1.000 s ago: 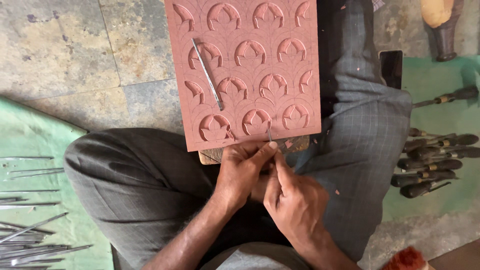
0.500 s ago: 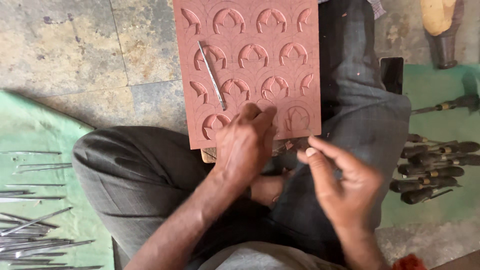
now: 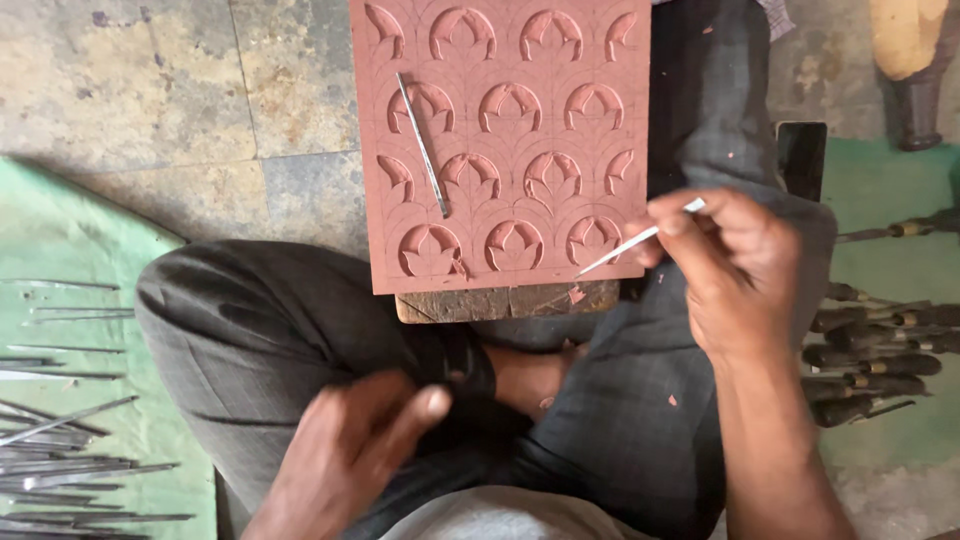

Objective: The person carves a repeating floral pattern into a wooden panel using a small metal chisel tool, occasionally switching tools from a nearby cloth set to refine different parts of the design.

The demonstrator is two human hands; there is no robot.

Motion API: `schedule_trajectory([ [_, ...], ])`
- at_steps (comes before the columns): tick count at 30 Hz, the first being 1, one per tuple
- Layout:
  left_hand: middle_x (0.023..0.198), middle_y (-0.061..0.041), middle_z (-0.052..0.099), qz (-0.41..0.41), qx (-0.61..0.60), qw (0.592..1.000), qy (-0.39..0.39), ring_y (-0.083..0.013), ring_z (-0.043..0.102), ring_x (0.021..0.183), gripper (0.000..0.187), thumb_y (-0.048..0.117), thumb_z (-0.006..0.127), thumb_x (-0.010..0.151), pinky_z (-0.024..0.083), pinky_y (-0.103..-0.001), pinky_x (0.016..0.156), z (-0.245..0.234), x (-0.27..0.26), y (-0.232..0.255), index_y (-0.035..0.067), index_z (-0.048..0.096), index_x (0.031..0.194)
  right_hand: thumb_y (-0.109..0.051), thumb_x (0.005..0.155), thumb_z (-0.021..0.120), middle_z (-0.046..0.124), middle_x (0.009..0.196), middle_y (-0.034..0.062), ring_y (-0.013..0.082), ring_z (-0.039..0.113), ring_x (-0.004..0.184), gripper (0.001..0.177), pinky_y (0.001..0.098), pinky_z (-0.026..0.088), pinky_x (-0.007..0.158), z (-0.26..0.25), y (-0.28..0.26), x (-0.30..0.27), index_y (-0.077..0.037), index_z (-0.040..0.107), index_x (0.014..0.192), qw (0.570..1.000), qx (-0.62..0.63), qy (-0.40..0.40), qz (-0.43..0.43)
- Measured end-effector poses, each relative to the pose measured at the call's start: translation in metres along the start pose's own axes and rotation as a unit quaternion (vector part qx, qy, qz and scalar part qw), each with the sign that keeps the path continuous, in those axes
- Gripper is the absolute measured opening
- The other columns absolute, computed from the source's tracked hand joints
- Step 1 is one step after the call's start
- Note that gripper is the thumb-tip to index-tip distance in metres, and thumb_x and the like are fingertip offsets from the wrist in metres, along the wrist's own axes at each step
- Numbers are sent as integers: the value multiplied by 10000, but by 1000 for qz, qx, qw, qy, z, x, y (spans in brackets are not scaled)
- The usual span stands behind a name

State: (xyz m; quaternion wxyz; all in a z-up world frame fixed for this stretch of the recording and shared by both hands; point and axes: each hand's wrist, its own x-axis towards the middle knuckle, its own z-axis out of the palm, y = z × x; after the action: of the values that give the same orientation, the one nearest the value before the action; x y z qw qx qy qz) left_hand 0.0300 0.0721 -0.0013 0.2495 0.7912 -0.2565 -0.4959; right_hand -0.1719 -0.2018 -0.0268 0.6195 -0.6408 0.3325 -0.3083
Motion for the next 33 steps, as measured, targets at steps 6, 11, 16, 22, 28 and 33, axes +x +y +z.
schedule_trajectory([
  [6,507,-108,685,-223,-136,965,-27,-141,614,438,338,264,820,843,466,-329,444,36,-32,-99,-36,757,700,-44,1070,657,743,928,122,136,722,775,78,267,617,684,26,16,43,25,674,1103,996,-20,-85,-8],
  [11,508,-120,710,-210,-183,960,22,-154,609,391,280,275,812,864,469,-308,409,43,-28,-105,1,758,840,-82,1059,680,745,904,120,136,725,744,113,258,620,641,34,22,57,24,663,1095,994,-33,-105,1],
  [16,523,-128,722,-225,-167,960,18,-158,619,403,304,296,801,879,477,-311,417,39,-23,-90,-6,770,857,-45,1041,706,737,878,124,140,729,732,102,264,623,615,35,26,59,39,675,1089,989,-74,-118,-43],
  [22,539,-126,724,-245,-161,956,16,-159,627,421,324,309,806,879,505,-315,433,36,-22,-81,-14,785,869,2,1045,714,731,816,133,145,736,704,51,271,638,601,37,30,66,47,689,1043,980,-111,-128,-106],
  [28,536,-124,724,-243,-148,959,14,-156,626,417,334,325,800,879,505,-311,431,33,-22,-78,-8,781,859,2,1046,708,724,810,119,131,720,692,65,268,635,602,38,31,69,50,679,1014,980,-107,-138,-91],
  [33,531,-119,726,-245,-140,959,10,-154,630,413,336,329,795,882,511,-307,431,31,-22,-75,-5,778,853,-20,1035,712,719,781,105,125,718,664,88,253,600,550,38,29,69,36,674,979,985,-109,-131,-40],
])
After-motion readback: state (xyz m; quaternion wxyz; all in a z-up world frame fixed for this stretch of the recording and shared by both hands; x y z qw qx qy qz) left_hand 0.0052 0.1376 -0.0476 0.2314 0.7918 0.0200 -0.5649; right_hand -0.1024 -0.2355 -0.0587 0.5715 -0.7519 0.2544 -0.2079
